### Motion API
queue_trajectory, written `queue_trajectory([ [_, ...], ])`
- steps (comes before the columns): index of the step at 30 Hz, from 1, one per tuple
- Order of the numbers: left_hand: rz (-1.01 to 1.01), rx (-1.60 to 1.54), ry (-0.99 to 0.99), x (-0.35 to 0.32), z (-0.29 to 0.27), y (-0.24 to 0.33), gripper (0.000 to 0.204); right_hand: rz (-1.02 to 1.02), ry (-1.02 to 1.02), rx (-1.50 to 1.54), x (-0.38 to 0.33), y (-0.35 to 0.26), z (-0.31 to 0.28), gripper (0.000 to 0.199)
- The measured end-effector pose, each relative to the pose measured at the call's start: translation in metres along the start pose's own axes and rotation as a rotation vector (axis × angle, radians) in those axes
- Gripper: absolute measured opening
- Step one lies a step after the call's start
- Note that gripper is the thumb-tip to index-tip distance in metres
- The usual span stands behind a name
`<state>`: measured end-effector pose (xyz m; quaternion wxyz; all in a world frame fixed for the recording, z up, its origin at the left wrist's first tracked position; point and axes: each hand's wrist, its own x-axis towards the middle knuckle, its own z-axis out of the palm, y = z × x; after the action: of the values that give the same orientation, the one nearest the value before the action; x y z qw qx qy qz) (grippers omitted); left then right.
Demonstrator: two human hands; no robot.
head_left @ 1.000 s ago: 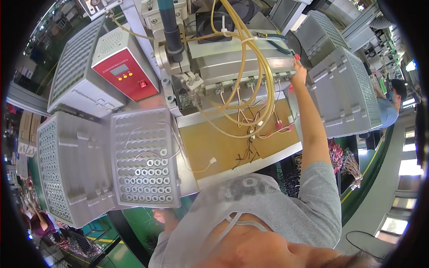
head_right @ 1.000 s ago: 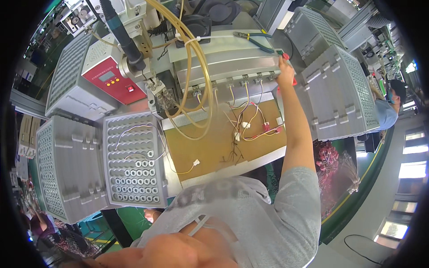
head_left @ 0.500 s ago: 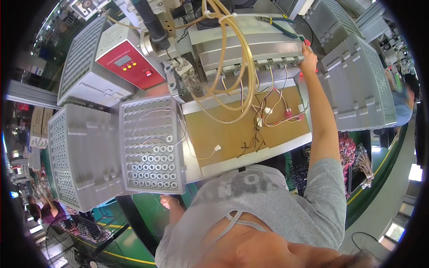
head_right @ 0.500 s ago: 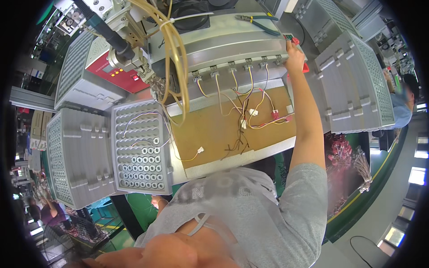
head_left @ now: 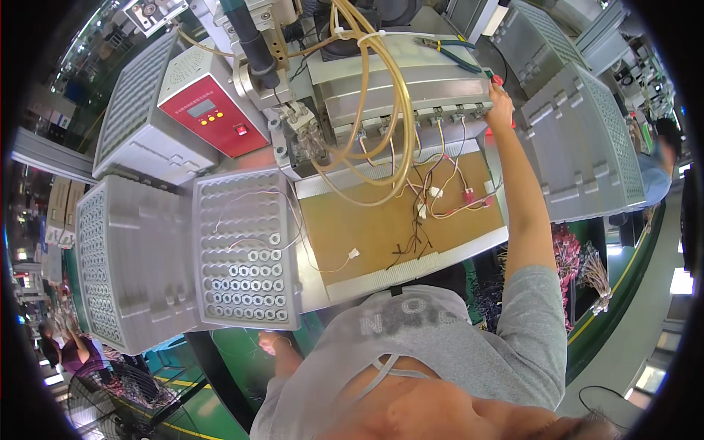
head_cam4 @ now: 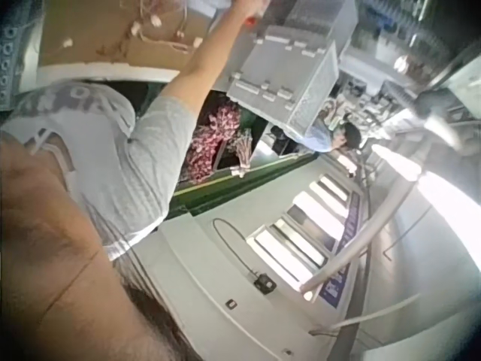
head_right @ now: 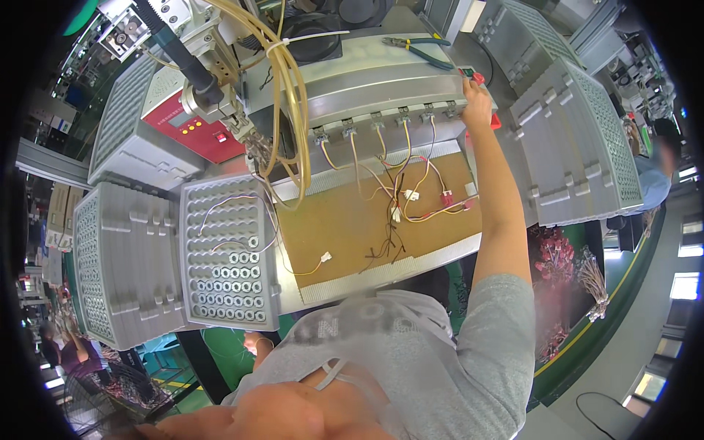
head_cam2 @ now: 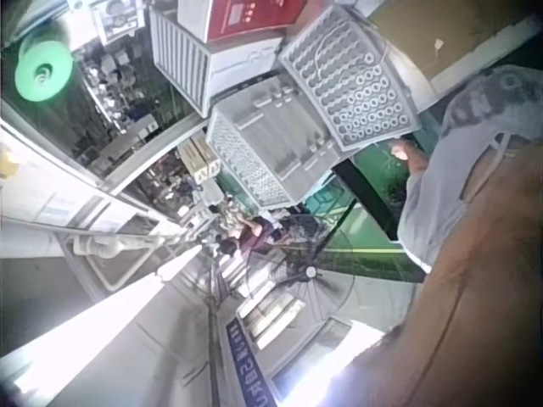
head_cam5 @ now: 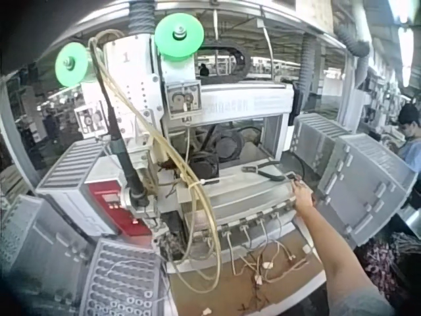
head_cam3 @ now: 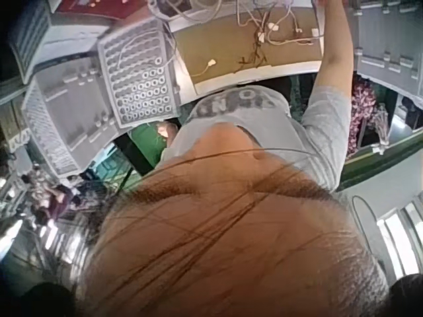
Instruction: Operating a manual assembly machine to process or test small electronic components.
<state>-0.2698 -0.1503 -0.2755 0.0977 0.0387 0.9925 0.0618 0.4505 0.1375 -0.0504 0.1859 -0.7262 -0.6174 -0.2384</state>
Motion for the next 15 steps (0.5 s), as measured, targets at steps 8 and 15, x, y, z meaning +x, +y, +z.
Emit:
queue_trajectory([
  [8,-0.112,0.033,0.115,0.001,0.004,0.004,0.045,-0.017,0.012,-0.007,-0.005,0.004,-0.002,0.052],
  [15,-0.157,-0.103,-0.028,-0.007,-0.027,0.004,0.047,-0.034,0.048,0.098,-0.006,-0.007,-0.006,0.033],
])
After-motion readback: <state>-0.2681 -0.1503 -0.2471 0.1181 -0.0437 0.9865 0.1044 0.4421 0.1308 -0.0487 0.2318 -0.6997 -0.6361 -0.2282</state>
